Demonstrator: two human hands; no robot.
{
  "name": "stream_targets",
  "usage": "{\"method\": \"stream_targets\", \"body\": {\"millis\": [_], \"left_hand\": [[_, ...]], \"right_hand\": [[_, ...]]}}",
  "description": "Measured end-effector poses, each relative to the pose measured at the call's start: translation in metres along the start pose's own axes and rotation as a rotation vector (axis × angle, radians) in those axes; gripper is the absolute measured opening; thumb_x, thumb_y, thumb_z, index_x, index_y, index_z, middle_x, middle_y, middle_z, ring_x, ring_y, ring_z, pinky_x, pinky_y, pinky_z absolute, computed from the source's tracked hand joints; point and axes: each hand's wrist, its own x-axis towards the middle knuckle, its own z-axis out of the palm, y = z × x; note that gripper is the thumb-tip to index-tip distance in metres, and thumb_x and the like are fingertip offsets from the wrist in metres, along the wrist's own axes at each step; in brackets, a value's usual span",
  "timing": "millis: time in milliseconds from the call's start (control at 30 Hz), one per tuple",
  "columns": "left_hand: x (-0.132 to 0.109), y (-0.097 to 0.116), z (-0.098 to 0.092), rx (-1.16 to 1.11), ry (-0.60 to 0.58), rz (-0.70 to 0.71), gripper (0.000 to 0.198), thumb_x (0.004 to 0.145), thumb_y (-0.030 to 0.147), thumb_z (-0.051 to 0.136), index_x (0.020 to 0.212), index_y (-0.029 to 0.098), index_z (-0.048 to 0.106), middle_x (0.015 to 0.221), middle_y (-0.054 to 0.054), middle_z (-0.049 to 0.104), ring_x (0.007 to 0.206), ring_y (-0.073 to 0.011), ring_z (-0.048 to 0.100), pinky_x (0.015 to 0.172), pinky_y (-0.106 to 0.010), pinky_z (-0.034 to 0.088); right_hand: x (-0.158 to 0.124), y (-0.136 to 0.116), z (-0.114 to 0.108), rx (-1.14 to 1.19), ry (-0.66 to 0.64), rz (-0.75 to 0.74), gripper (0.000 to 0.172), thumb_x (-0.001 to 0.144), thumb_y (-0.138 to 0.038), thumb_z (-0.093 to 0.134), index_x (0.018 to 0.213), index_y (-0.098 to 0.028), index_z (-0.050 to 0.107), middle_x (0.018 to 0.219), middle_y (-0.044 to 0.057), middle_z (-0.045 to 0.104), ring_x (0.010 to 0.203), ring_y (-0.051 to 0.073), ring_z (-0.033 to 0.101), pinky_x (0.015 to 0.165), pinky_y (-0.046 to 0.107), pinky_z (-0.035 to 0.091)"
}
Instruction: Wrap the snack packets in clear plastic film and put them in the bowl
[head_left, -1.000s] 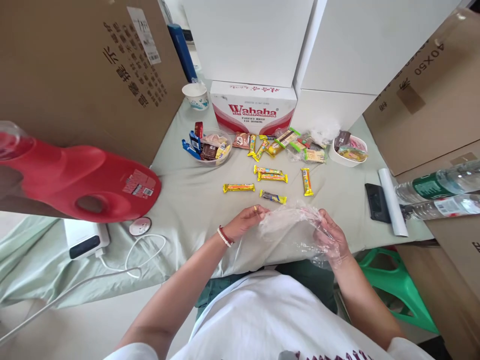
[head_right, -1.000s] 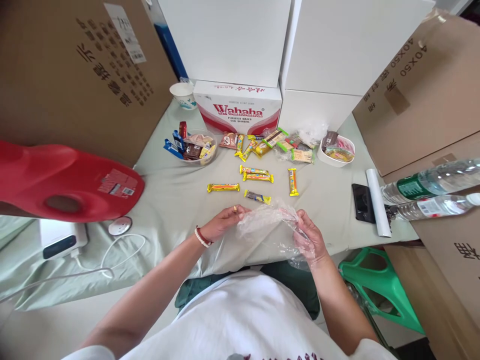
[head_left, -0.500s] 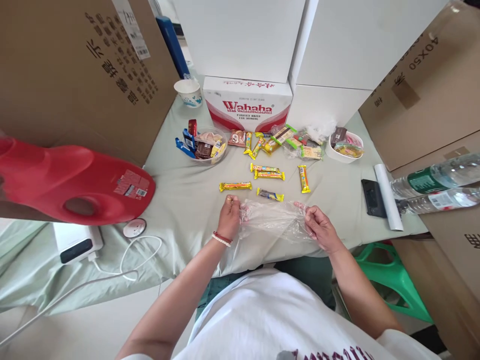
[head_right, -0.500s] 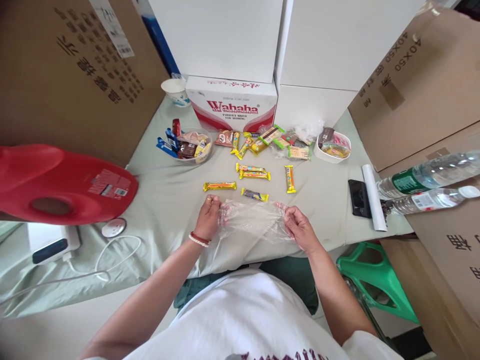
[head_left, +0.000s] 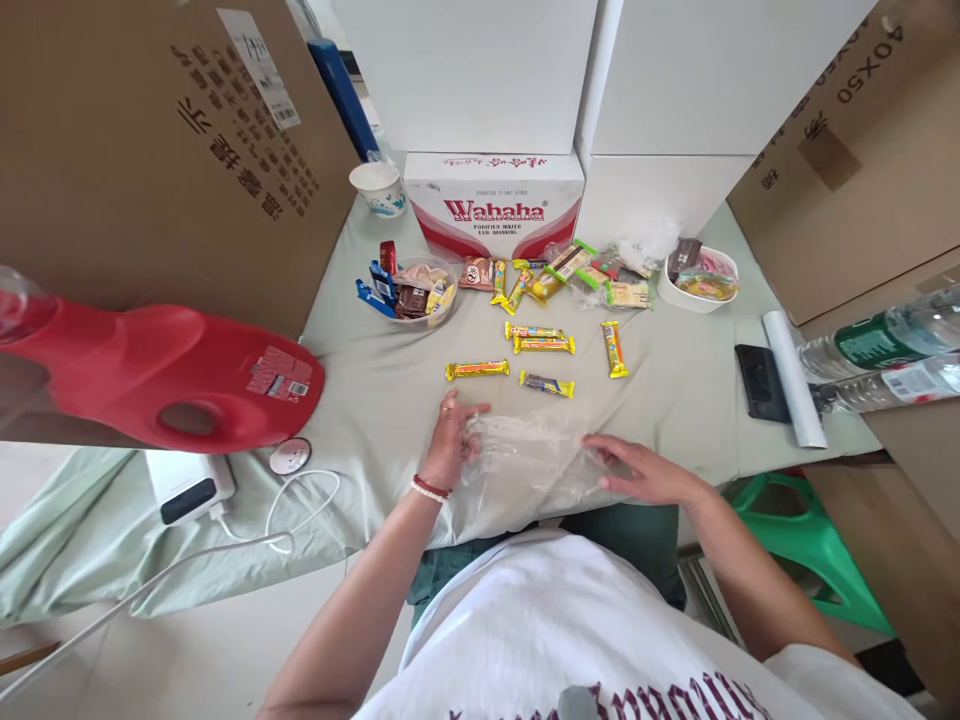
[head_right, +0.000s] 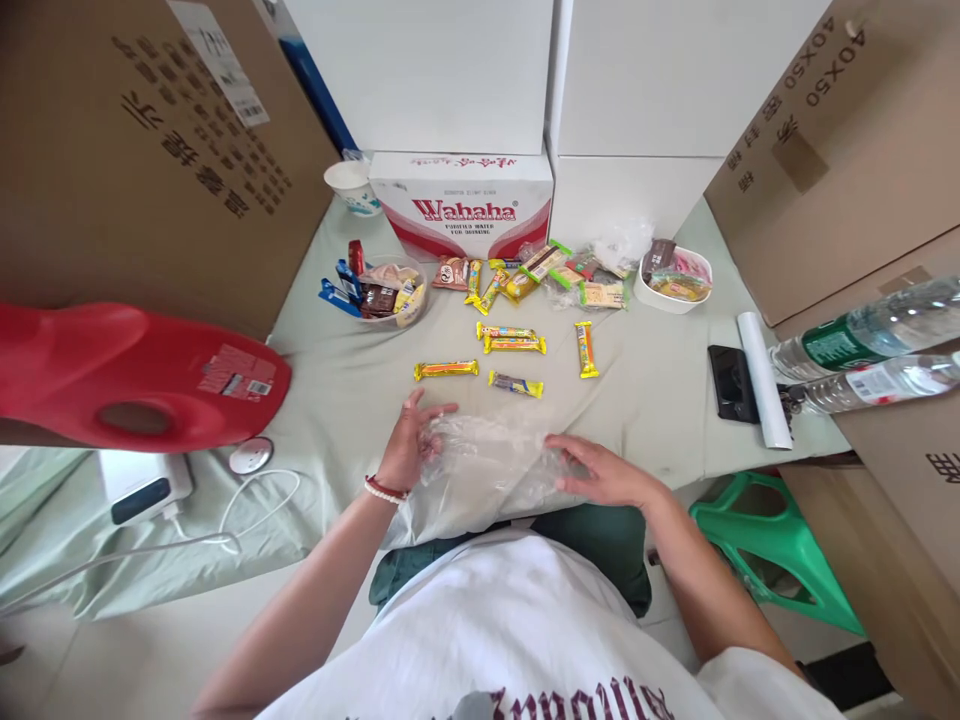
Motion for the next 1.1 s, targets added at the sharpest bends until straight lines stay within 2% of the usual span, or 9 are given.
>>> {"method": "stream_targets", "body": {"millis": [133,233,367,500,633,733,833,967,1100], "left_hand": [[-0.003,-0.008,0.001,0.130,-0.058,0.094,0.085,0.085,0.067,0.066,0.152,0.028,0.031,0.124,-0.009,0.066,0.047,-0.0045,0.041,0.042,-0.022,0.032],[-0.008,-0.006,0.005,0.184,-0.142,0.232,0.087,0.074,0.039,0.079,0.148,0.028,0.035,0.129,-0.009,0.063,0.058,-0.0065,0.041,0.051,-0.021,0.036],[-0.012,-0.004,0.016,0.244,-0.233,0.309,0.088,0.068,0.020,0.075,0.147,0.029,0.037,0.136,-0.010,0.061,0.059,-0.0066,0.040,0.056,-0.022,0.036],[-0.011,-0.006,0.022,0.273,-0.152,0.287,0.093,0.072,0.026,0.078,0.153,0.031,0.032,0.138,-0.011,0.060,0.055,-0.0048,0.039,0.054,-0.022,0.036],[-0.008,-0.012,0.016,0.331,0.032,0.256,0.087,0.072,0.036,0.083,0.148,0.029,0.043,0.130,-0.007,0.064,0.052,-0.0042,0.039,0.057,-0.024,0.041],[-0.007,-0.017,0.007,0.364,0.078,0.191,0.040,0.076,0.044,0.080,0.107,0.022,0.067,0.094,-0.002,0.070,0.055,-0.0092,0.045,0.059,-0.025,0.040],[-0.010,-0.021,-0.004,0.318,0.067,0.137,0.027,0.084,0.049,0.071,0.082,0.023,0.063,0.068,0.002,0.059,0.056,-0.0138,0.049,0.055,-0.025,0.037],[-0.021,-0.026,-0.015,0.339,0.234,0.200,0.033,0.083,0.046,0.073,0.104,0.026,0.057,0.078,0.004,0.058,0.054,-0.0139,0.050,0.054,-0.026,0.041],[-0.027,-0.029,-0.014,0.731,0.343,0.546,0.036,0.083,0.042,0.074,0.110,0.024,0.061,0.109,-0.011,0.063,0.102,-0.0296,0.063,0.090,-0.044,0.051]], "right_hand": [[0.009,0.002,-0.041,-0.113,0.359,0.205,0.056,0.100,-0.067,0.045,0.126,-0.022,0.066,0.098,0.009,0.074,0.082,0.023,0.067,0.080,0.040,0.056],[0.043,-0.008,-0.052,-0.374,0.602,0.035,0.050,0.100,-0.063,0.046,0.109,-0.022,0.073,0.101,0.012,0.073,0.092,0.026,0.065,0.087,0.043,0.053],[0.102,-0.031,-0.023,-0.493,0.209,-0.298,0.046,0.096,-0.056,0.060,0.127,-0.024,0.070,0.116,0.013,0.073,0.114,0.030,0.058,0.104,0.049,0.045],[0.138,-0.033,0.002,-0.492,-0.135,-0.268,0.044,0.088,-0.055,0.071,0.113,-0.020,0.075,0.092,0.009,0.074,0.100,0.027,0.060,0.093,0.042,0.049],[0.147,-0.019,-0.009,-0.264,-0.078,-0.153,0.037,0.094,-0.053,0.059,0.093,-0.017,0.070,0.080,0.003,0.067,0.074,0.018,0.060,0.074,0.031,0.048],[0.150,-0.012,-0.025,-0.194,0.086,-0.069,0.036,0.094,-0.052,0.056,0.095,-0.017,0.065,0.078,0.001,0.062,0.065,0.014,0.057,0.064,0.027,0.045],[0.156,-0.013,-0.036,-0.394,0.245,-0.131,0.028,0.095,-0.044,0.055,0.091,-0.017,0.065,0.087,0.004,0.065,0.071,0.015,0.057,0.068,0.027,0.044],[0.173,-0.018,-0.043,-0.553,0.201,-0.236,0.027,0.098,-0.037,0.050,0.094,-0.019,0.069,0.087,0.005,0.070,0.078,0.018,0.059,0.077,0.029,0.044],[0.192,-0.025,-0.040,-0.584,0.108,-0.365,0.032,0.099,-0.040,0.048,0.096,-0.019,0.072,0.100,0.010,0.075,0.092,0.022,0.064,0.087,0.033,0.046]]}}
